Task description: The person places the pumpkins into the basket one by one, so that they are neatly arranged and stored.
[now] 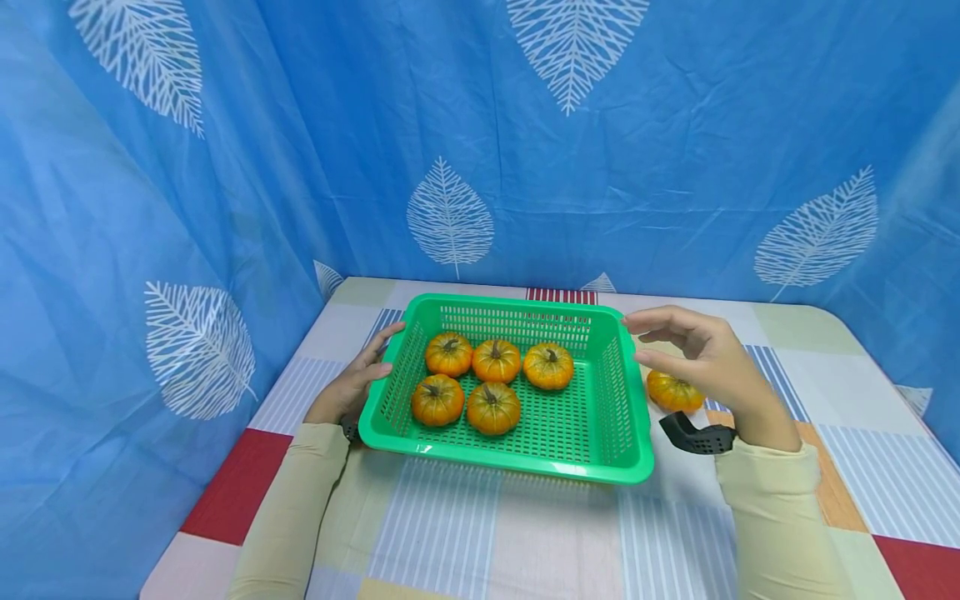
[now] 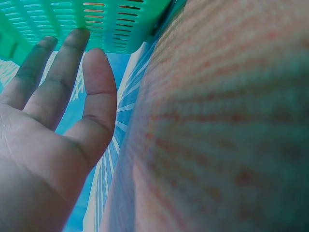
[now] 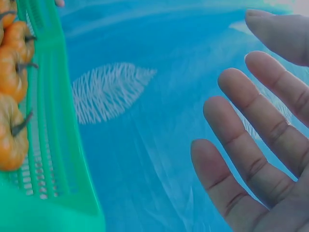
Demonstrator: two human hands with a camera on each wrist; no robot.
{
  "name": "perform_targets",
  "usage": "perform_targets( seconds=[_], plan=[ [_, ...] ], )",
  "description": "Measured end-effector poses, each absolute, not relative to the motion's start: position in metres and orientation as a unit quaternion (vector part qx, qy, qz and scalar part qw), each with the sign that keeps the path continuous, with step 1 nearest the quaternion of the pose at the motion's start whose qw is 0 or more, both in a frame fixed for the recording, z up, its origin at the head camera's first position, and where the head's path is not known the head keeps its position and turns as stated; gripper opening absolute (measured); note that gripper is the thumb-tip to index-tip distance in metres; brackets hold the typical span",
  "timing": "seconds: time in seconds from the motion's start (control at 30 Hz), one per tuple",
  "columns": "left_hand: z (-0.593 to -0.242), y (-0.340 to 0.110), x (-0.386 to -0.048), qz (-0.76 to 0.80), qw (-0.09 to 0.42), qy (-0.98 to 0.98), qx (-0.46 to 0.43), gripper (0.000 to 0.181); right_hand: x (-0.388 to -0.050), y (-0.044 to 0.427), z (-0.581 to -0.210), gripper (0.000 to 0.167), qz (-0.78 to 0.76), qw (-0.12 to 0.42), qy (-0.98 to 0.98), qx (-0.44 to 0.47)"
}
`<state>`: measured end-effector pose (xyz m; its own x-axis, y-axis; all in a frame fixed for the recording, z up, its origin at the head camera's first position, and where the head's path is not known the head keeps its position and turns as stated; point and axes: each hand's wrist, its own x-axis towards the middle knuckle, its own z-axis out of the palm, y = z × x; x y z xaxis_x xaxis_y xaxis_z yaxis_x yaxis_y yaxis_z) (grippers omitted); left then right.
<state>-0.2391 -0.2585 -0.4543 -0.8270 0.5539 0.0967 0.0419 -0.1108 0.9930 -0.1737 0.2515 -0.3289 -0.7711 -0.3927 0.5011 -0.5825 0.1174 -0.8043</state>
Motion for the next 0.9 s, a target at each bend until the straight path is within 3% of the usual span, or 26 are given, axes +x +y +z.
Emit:
perform_targets(
  seconds=[0.37,0.67,0.9],
  plan=[
    [-0.453,-0.258,-0.239,0.711,0.184,0.640,0.226,0.077,-0.171,0.283,-0.342,0.044,0.555,0.117,-0.780,0.264],
    [-0.452,-0.258,-0.240,0.698,0.174,0.655,0.232,0.074,-0.171,0.304,-0.355,0.043,0.582,0.101,-0.772,0.234],
    [-0.445,-0.257,-0.241,0.666,0.156,0.692,0.229,0.082,-0.174,0.315,-0.363,0.044,0.558,0.101,-0.797,0.208]
  ],
)
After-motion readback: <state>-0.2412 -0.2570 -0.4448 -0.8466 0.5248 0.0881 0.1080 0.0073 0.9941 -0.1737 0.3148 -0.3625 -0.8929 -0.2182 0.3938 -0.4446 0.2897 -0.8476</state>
